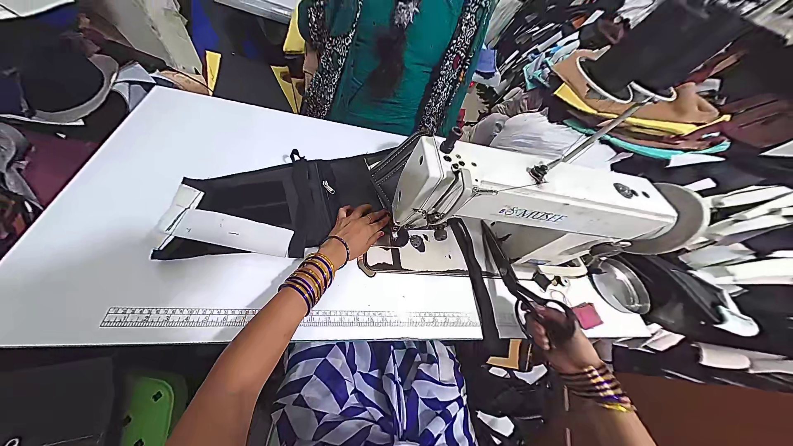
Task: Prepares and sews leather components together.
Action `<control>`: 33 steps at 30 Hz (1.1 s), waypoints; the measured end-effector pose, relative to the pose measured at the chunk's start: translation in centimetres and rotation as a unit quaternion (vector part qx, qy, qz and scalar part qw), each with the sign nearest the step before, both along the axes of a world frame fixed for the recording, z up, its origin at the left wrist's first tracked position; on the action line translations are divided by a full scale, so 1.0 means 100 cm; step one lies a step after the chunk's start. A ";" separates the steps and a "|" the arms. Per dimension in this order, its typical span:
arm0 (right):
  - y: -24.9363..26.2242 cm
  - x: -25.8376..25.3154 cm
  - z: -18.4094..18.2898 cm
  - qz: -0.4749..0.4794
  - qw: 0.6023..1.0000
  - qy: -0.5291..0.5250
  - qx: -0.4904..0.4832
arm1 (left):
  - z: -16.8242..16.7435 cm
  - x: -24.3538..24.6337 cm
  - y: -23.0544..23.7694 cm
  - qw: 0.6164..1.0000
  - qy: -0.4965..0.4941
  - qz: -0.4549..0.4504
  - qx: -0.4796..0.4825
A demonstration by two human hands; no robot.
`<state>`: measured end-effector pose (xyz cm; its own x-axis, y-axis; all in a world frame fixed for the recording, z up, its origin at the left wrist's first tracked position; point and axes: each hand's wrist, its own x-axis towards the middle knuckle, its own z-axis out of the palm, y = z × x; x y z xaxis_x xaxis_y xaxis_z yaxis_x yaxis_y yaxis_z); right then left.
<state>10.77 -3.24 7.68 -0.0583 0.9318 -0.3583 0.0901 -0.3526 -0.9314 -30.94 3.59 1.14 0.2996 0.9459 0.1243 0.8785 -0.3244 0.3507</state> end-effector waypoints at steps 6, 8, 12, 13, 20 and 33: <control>-0.014 -0.028 0.056 0.079 0.986 -0.142 0.025 | 0.002 -0.005 0.018 0.999 -0.006 0.035 0.020; 0.016 0.003 0.031 0.196 0.974 -0.108 0.032 | 0.007 -0.008 0.024 0.999 -0.008 0.046 0.015; 0.057 -0.027 0.031 0.277 0.945 -0.175 0.007 | 0.012 -0.009 0.030 0.998 0.010 0.058 0.002; 0.065 -0.040 0.033 0.294 0.937 -0.186 0.003 | 0.006 -0.010 0.033 0.998 0.013 0.058 0.033; 0.064 -0.045 0.038 0.305 0.927 -0.213 0.056 | 0.004 -0.088 -0.040 0.962 -0.007 0.189 0.197; 0.021 -0.005 -0.010 0.111 0.816 -0.541 0.167 | 0.126 0.029 -0.122 0.930 0.136 -0.032 -0.340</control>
